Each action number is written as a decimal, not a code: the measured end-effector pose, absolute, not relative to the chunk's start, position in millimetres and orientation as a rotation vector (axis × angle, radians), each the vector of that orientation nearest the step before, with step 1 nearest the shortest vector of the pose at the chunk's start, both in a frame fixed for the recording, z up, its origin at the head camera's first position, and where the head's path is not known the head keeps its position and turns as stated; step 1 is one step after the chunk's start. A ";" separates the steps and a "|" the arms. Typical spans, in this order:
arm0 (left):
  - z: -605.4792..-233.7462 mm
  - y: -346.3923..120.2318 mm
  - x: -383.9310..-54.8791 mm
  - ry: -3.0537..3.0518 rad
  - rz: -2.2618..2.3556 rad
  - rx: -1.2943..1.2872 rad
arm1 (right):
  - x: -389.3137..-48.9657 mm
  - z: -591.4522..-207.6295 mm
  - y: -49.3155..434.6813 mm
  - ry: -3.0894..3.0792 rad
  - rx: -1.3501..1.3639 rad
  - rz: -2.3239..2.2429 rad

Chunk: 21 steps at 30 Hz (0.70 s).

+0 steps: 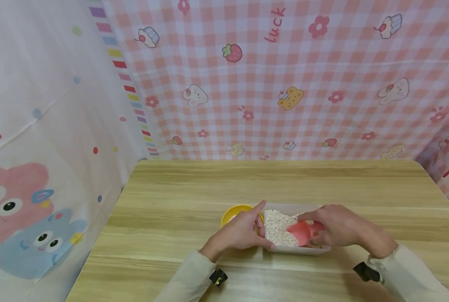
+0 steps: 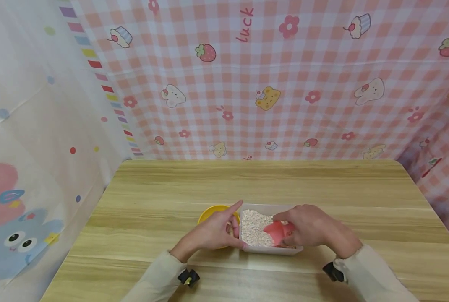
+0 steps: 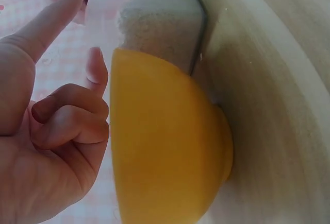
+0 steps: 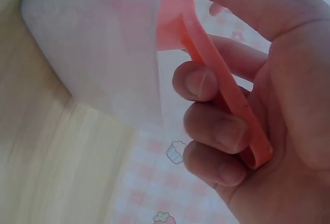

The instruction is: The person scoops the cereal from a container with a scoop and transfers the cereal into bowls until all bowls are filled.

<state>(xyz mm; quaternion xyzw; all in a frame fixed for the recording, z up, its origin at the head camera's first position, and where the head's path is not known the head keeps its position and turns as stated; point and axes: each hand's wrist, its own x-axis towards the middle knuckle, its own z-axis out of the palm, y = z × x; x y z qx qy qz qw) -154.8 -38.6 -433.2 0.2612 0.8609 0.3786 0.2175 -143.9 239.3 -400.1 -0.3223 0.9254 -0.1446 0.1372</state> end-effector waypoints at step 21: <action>-434.4 -34.2 -154.4 2.413 0.973 0.684 | -145.1 -408.5 241.3 2.661 -1.049 -0.689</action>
